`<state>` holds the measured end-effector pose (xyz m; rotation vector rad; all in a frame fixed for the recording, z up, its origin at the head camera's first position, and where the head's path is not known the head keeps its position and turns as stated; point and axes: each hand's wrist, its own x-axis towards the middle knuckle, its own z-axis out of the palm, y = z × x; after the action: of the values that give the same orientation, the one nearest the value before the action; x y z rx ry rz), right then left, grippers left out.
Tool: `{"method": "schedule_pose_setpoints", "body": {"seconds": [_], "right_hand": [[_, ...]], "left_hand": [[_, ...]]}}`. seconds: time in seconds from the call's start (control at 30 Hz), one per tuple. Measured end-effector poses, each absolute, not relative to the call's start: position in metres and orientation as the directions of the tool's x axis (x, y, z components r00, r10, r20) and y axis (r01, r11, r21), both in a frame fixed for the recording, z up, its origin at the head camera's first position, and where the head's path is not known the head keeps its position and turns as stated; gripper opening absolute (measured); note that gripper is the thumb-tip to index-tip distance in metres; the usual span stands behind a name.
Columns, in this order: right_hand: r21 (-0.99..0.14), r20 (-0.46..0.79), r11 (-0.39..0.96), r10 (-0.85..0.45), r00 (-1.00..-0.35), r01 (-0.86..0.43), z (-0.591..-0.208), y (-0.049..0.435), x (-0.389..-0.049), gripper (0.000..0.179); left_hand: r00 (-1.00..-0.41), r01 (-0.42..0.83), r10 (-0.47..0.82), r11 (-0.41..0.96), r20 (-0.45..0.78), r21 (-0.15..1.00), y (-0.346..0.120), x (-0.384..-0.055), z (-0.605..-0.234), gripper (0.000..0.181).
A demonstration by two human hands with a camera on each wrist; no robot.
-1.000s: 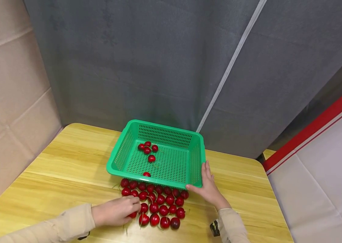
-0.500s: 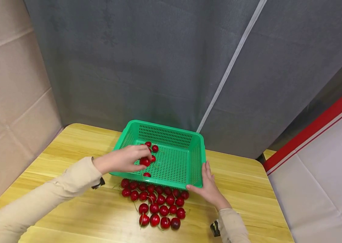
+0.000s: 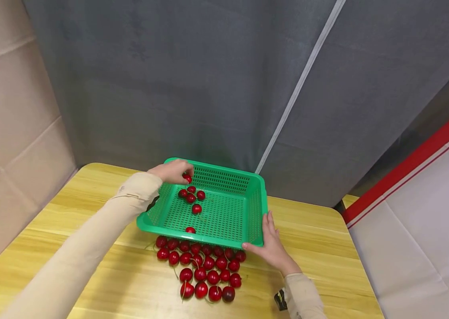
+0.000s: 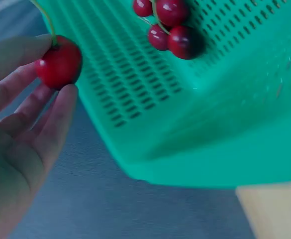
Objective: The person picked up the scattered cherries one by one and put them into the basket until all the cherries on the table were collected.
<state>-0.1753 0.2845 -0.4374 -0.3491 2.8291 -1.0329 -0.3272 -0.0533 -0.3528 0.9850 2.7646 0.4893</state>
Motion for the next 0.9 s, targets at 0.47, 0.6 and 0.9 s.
{"method": "schedule_pose_setpoints", "body": {"seconds": [0.47,0.6,0.9], "right_hand": [[-0.655,-0.035,0.735,-0.265,-0.964,-0.179,-0.439,0.276,-0.175,0.108],[-0.655,-0.034,0.733,-0.271,-0.962,-0.183,-0.438,0.276,-0.176,0.108],[-0.652,-0.039,0.737,-0.269,-0.962,-0.180,-0.437,0.277,-0.179,0.108]], "left_hand": [[-0.898,0.295,0.382,0.891,-0.218,0.344,-0.062,-0.337,-0.384,0.025],[-0.896,0.313,0.390,0.894,-0.213,0.320,-0.063,-0.338,-0.384,0.016],[-0.834,0.460,0.523,0.835,-0.175,0.303,-0.055,-0.328,-0.362,0.020]]}}
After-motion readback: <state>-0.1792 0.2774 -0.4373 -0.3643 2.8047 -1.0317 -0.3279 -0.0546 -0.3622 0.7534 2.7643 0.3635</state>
